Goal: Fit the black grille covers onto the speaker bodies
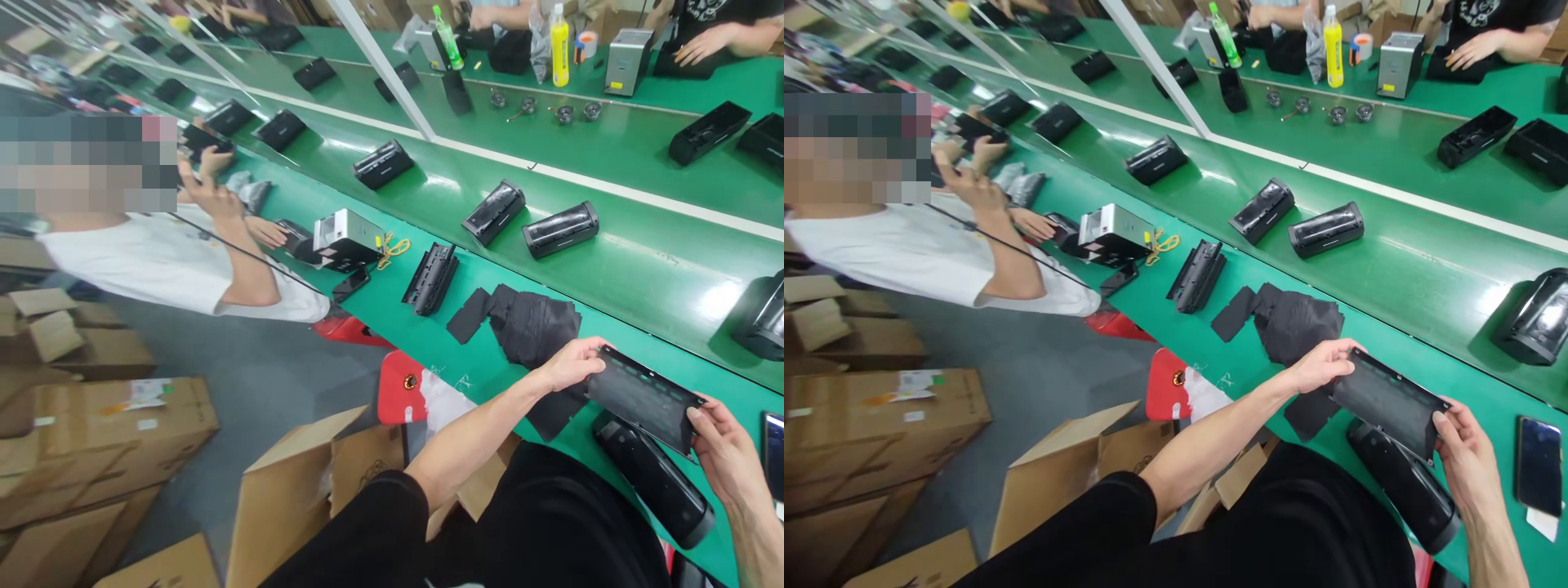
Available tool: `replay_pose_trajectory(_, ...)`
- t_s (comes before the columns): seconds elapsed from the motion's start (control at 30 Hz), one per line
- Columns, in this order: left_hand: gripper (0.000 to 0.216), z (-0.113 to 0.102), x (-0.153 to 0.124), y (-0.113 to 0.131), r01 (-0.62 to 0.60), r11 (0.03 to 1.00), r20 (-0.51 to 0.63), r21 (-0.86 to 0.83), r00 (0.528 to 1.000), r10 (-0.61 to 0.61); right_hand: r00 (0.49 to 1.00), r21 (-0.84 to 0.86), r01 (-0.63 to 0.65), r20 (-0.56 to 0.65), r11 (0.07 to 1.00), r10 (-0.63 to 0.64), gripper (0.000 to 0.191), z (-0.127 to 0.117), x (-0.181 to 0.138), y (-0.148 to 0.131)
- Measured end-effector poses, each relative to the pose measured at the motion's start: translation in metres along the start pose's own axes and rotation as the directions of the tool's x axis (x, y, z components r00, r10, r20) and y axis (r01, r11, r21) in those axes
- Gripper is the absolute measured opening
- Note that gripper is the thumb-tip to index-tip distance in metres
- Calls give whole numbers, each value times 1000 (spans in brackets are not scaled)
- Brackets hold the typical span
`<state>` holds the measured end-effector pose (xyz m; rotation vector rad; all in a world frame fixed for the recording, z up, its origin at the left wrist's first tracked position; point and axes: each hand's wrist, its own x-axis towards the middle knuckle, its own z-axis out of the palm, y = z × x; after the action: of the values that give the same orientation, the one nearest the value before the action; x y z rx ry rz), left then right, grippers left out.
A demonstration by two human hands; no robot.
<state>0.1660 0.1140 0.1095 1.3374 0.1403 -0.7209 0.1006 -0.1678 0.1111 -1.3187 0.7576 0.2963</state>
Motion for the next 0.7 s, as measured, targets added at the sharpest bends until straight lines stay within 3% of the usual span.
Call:
replay_pose_trajectory(0.27, 48, 10, 1, -11, -17, 999, -59, 35, 998, 19, 999, -4, -22, -40, 1000, 22, 67, -3, -2, -1)
replay_pose_trajectory(0.43, 54, 9, 4, -12, -59, 995, -43, 85, 997, 62, 1000, 4, -21, 0, 1000, 21, 63, -4, 0, 0)
replay_pose_trajectory(0.7, 56, 8, 8, -12, -19, 996, -25, 83, 999, 21, 1000, -6, 14, 27, 1000, -14, 61, -9, 1, 4)
